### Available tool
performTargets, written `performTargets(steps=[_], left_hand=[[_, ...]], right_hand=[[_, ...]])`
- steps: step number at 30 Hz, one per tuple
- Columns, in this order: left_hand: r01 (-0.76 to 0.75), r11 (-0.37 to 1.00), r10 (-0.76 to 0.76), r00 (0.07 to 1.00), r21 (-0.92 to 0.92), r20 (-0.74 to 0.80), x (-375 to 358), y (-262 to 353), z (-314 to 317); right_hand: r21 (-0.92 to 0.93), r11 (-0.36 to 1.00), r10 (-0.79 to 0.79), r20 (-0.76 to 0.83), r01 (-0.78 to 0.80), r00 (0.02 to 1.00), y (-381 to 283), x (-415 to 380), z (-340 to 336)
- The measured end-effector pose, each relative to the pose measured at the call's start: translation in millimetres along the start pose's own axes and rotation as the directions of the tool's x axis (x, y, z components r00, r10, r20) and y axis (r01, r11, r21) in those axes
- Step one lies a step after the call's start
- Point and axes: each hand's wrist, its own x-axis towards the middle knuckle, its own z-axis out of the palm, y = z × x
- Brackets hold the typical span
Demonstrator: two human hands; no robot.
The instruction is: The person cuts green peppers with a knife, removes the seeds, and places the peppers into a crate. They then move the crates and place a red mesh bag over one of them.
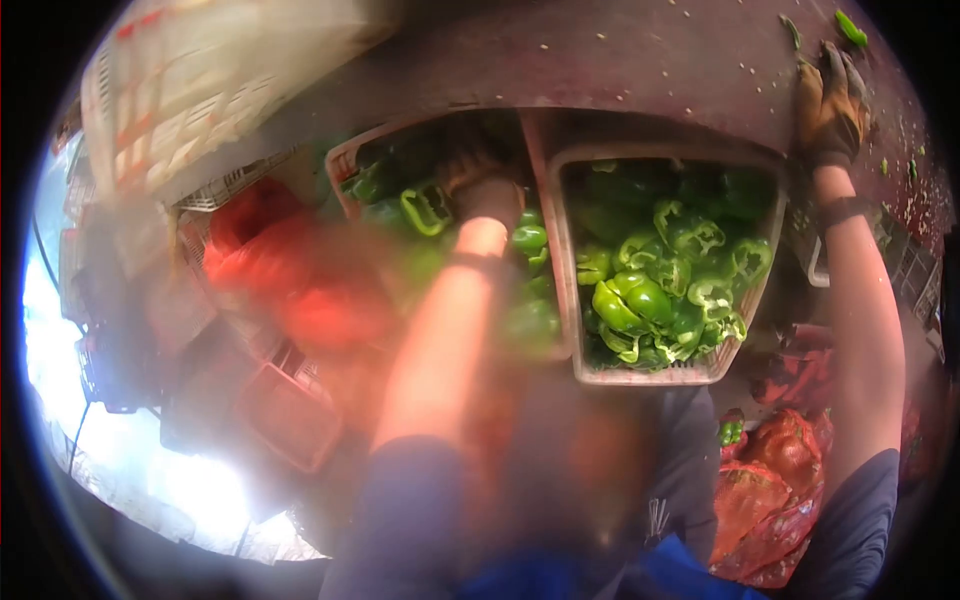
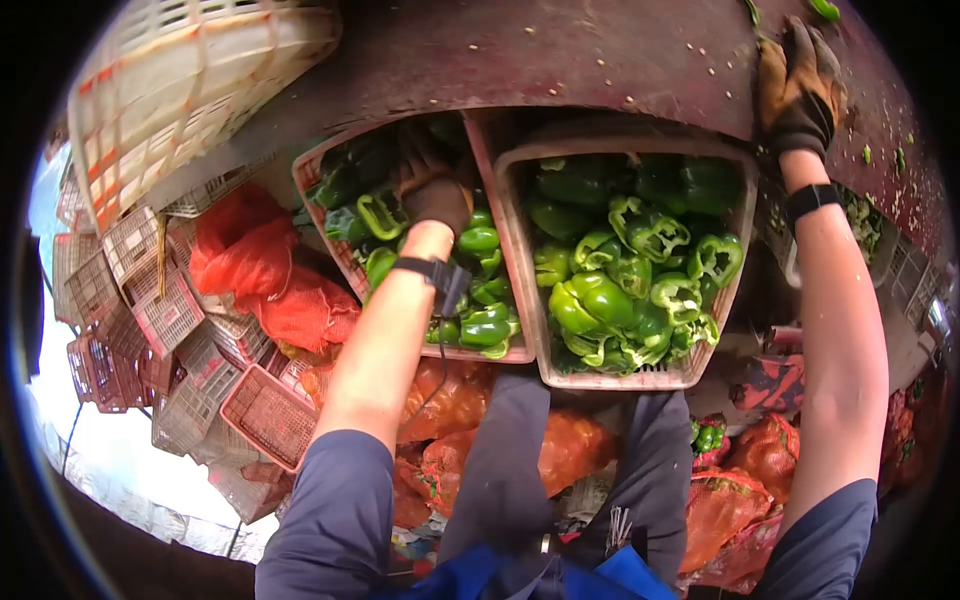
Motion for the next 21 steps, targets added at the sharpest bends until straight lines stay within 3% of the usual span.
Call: performTargets(steps=[1, 4, 6, 8, 10, 11, 12, 13, 14, 16, 18, 20, 21], left_hand=[[0.024, 1.0, -0.026, 0.995, 0.017, 0.096, 7, 3, 0], [0.074, 0.991, -0.062, 0.993, -0.115, 0.104, 18, 21, -14], [0.023, 0.998, -0.021, 0.999, 0.058, -0.027, 9, 1, 10], [0.073, 0.994, -0.089, 0.977, 0.084, 0.194, -4, -4, 0], [-0.109, 0.972, 0.06, 0.972, -0.208, -0.229, -29, 18, -30], [-0.248, 0.933, 0.162, 0.936, -0.261, -0.312, -49, 38, -45], [-0.286, 0.836, 0.245, 0.958, -0.468, -0.147, -67, 69, -72], [-0.351, 0.701, 0.273, 0.936, -0.62, -0.221, -102, 86, -42], [-0.332, 0.694, 0.376, 0.924, -0.639, -0.071, -130, 109, -47], [-0.306, 0.78, 0.444, 0.885, -0.547, 0.139, -186, 138, -15], [-0.221, 0.886, 0.308, 0.938, -0.409, 0.161, -219, 142, 2], [-0.137, 0.892, 0.222, 0.963, -0.431, 0.153, -268, 135, 34], [-0.15, 0.884, 0.21, 0.973, -0.444, 0.091, -292, 123, 56]], right_hand=[[-0.009, 1.0, 0.015, 0.036, -0.014, 0.999, -2, 1, -2], [-0.08, 0.994, 0.087, 0.13, -0.077, 0.988, -23, 5, -26], [-0.085, 0.986, 0.162, 0.225, -0.146, 0.961, -42, 5, -43], [-0.069, 0.982, 0.186, 0.193, -0.176, 0.963, -41, 6, -38], [-0.071, 0.988, 0.147, 0.125, -0.138, 0.981, -27, 0, -24], [-0.096, 0.98, 0.185, 0.147, -0.172, 0.972, -31, 2, -27], [-0.098, 0.981, 0.184, 0.16, -0.17, 0.97, -38, 4, -36], [-0.015, 0.979, 0.201, 0.155, -0.202, 0.967, -42, 4, -40], [0.069, 0.97, 0.222, 0.144, -0.234, 0.964, -41, 3, -40], [0.045, 0.987, 0.149, 0.121, -0.155, 0.981, -27, 4, -30], [0.049, 0.993, 0.103, 0.118, -0.11, 0.988, -18, 0, -31], [0.099, 0.991, 0.082, 0.127, -0.095, 0.989, -15, 0, -31], [0.15, 0.973, 0.143, 0.201, -0.174, 0.969, -13, 0, -35]])
